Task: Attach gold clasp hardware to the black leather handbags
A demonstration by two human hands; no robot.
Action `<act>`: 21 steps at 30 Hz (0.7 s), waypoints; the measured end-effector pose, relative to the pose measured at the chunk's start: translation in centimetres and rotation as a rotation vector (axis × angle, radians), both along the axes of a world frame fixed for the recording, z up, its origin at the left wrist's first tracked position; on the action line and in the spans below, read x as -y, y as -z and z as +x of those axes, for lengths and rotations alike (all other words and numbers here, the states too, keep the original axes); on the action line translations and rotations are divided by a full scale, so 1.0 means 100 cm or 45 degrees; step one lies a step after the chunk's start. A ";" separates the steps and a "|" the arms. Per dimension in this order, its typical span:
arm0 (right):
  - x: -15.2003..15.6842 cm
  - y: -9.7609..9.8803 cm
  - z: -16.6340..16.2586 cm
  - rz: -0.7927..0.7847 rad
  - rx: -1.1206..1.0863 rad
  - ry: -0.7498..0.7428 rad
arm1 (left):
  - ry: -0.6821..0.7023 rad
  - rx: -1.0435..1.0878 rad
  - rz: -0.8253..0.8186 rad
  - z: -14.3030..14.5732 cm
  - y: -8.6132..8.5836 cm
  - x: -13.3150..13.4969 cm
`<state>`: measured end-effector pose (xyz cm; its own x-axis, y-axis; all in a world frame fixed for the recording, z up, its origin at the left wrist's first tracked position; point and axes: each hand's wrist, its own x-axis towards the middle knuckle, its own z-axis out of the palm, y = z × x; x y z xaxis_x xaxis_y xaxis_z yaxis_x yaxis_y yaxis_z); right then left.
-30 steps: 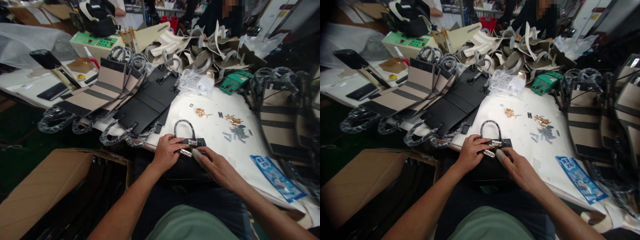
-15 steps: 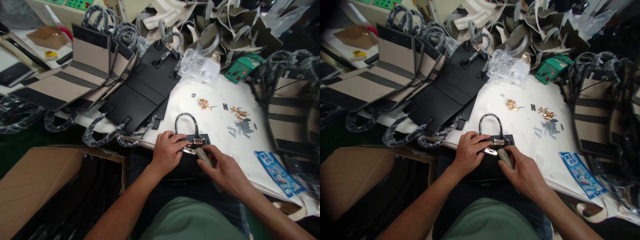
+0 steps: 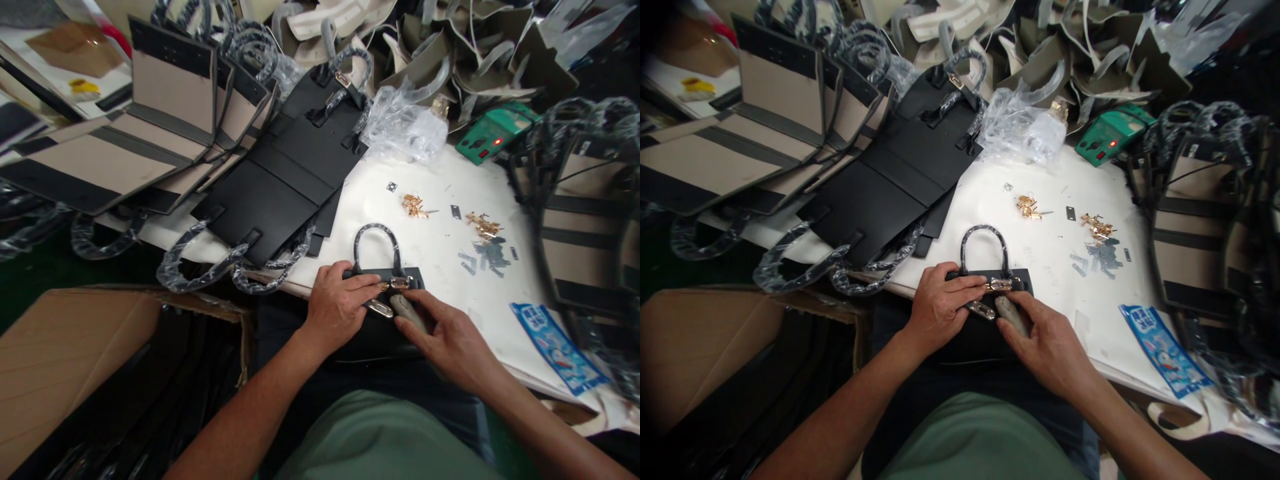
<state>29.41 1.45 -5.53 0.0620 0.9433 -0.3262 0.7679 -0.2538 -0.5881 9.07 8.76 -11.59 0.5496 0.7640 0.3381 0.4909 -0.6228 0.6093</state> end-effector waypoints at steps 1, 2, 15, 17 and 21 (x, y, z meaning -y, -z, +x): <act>0.000 0.001 0.000 -0.002 -0.004 -0.003 | 0.003 0.005 -0.004 0.000 0.001 0.000; 0.000 0.001 0.000 -0.003 -0.010 -0.003 | 0.006 0.008 -0.009 0.000 0.001 0.000; -0.003 0.002 -0.001 -0.026 -0.091 0.074 | 0.011 0.014 0.013 0.000 0.004 0.000; -0.002 0.003 -0.001 -0.018 -0.087 0.083 | 0.016 0.021 0.025 0.000 0.004 0.000; -0.002 0.005 -0.001 -0.008 -0.133 0.101 | 0.017 0.031 0.032 0.001 0.003 0.000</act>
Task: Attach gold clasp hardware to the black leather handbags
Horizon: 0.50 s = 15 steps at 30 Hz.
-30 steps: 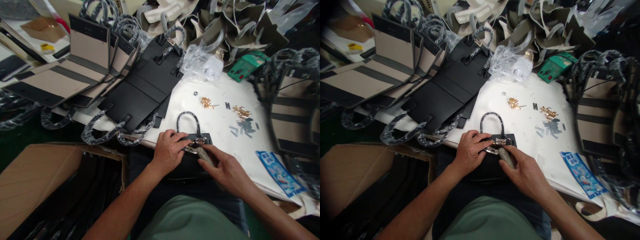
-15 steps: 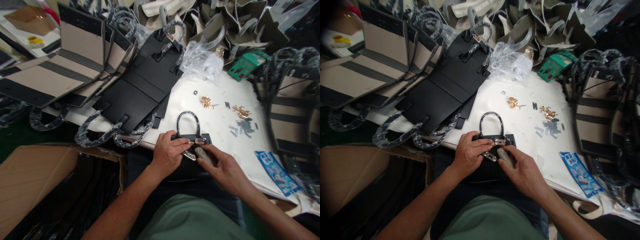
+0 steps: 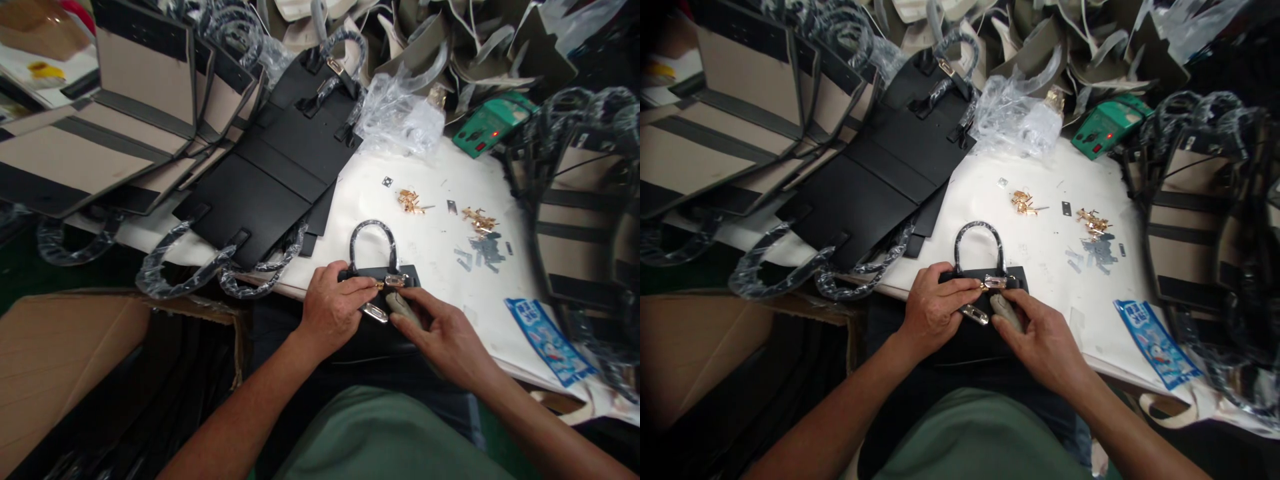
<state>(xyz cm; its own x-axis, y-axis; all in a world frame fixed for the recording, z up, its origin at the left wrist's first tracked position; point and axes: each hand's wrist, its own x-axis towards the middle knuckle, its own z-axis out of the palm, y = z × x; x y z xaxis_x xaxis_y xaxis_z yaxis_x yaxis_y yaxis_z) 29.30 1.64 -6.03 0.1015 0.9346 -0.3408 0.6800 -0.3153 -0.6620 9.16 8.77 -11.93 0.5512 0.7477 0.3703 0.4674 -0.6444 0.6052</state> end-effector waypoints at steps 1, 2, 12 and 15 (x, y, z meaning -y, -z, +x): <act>-0.001 0.000 0.000 -0.001 -0.013 0.004 | -0.001 -0.001 -0.005 0.000 0.000 0.000; -0.001 0.001 0.001 -0.003 -0.019 0.007 | 0.000 -0.002 -0.009 0.000 0.000 0.000; -0.003 -0.005 0.000 0.105 0.062 -0.041 | -0.109 0.140 -0.011 0.001 -0.002 0.004; 0.003 -0.006 0.002 0.171 0.041 -0.054 | -0.232 0.318 -0.103 0.004 -0.009 0.007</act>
<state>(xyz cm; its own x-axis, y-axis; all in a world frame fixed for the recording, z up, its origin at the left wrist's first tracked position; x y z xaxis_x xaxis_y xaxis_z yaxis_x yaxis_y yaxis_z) 29.48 1.30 -5.47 0.0702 0.9752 -0.2097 0.7124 -0.1962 -0.6738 9.57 8.08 -11.02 0.3051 0.8583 0.4125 0.4009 -0.5087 0.7619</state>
